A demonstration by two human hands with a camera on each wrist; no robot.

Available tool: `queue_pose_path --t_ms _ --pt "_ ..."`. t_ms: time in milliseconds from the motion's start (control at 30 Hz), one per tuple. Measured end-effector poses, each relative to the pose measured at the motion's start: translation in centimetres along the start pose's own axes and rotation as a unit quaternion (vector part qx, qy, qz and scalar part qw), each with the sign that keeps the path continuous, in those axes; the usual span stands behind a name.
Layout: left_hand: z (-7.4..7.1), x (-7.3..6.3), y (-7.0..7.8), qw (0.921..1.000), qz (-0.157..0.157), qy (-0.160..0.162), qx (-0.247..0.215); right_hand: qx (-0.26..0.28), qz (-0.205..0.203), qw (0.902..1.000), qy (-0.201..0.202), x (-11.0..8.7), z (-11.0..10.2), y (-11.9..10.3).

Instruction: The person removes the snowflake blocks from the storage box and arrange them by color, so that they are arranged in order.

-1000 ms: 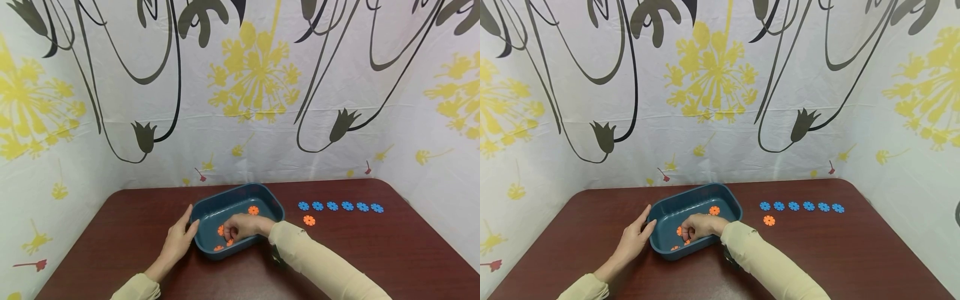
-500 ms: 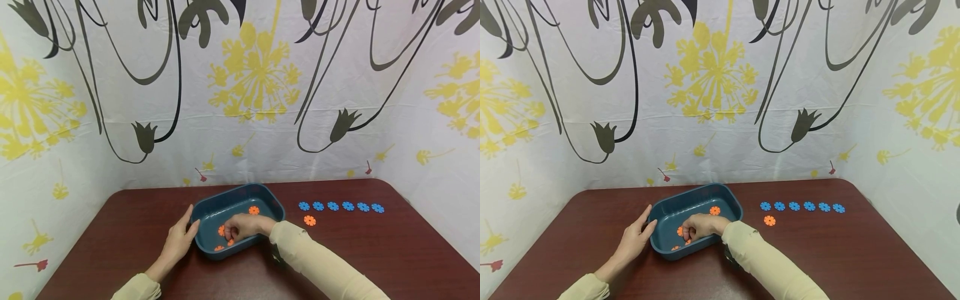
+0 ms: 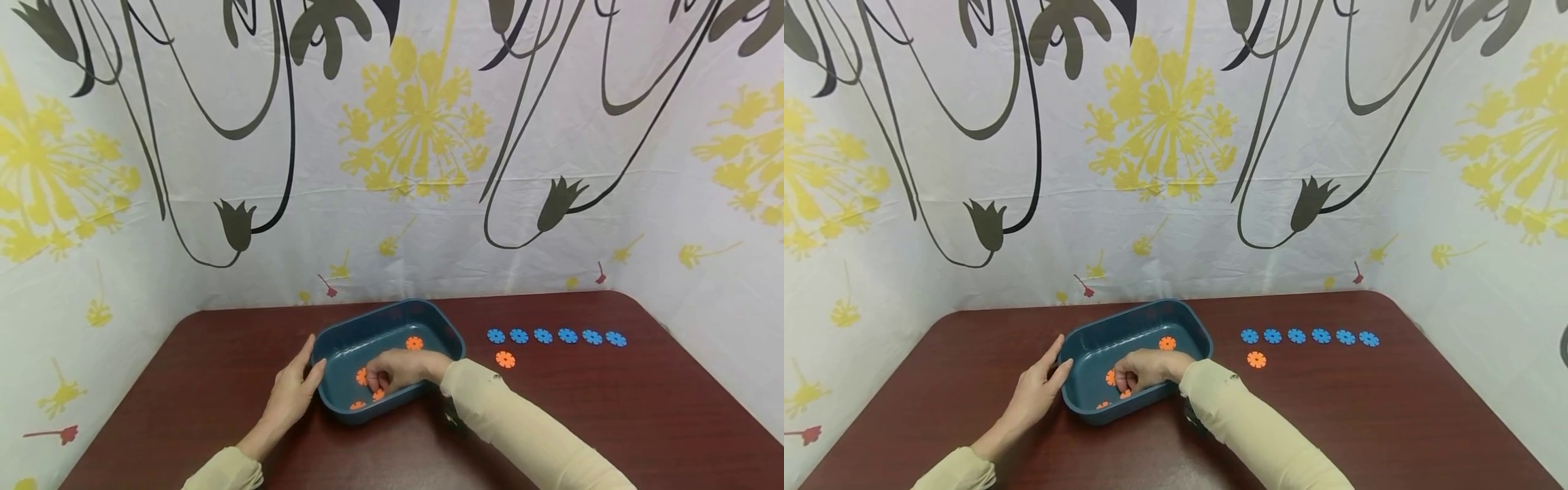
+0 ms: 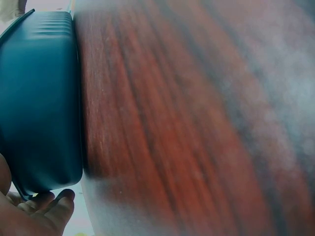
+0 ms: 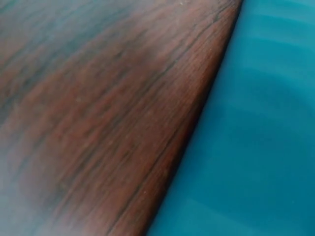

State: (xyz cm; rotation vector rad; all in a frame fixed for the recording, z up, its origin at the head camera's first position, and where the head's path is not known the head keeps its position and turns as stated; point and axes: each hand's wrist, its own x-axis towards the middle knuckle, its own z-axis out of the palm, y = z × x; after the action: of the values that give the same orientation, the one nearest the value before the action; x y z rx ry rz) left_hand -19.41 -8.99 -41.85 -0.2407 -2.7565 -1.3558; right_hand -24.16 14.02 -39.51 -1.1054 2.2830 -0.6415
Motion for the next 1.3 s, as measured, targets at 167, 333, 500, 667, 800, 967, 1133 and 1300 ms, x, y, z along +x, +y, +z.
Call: queue_pose_path --t_ms 167,333,500,667,800,967,1133,1300 --pt "0.1 0.0 0.1 1.0 -0.002 -0.001 0.001 0.016 -0.001 0.9998 0.01 -0.1 0.1 0.2" --pt "0.2 0.0 0.2 1.0 -0.003 -0.001 0.001 0.028 -0.004 0.9994 0.021 -0.4 0.0 0.2" --pt "0.2 0.1 0.2 1.0 -0.001 -0.001 0.002 0.048 -0.001 0.9982 0.034 -0.8 -0.1 0.4" --pt "0.2 0.1 0.2 1.0 0.002 0.0 0.003 0.081 -0.005 0.9957 0.044 -1.3 -0.2 0.6" --pt "0.1 -0.1 0.2 1.0 0.005 0.0 0.0 0.103 -0.008 0.9923 0.068 -1.6 -0.3 0.7" --pt "0.1 -0.1 0.2 1.0 0.002 -0.001 0.003 0.084 -0.003 0.9876 0.133 -2.3 -0.7 0.8" --pt "0.1 0.0 0.1 1.0 0.001 0.001 0.008 0.091 -0.018 0.9781 0.186 -3.5 -1.3 0.9" --pt "0.1 0.0 0.0 1.0 0.001 0.002 0.006 0.105 -0.013 0.9677 0.229 -5.1 -1.9 1.0"
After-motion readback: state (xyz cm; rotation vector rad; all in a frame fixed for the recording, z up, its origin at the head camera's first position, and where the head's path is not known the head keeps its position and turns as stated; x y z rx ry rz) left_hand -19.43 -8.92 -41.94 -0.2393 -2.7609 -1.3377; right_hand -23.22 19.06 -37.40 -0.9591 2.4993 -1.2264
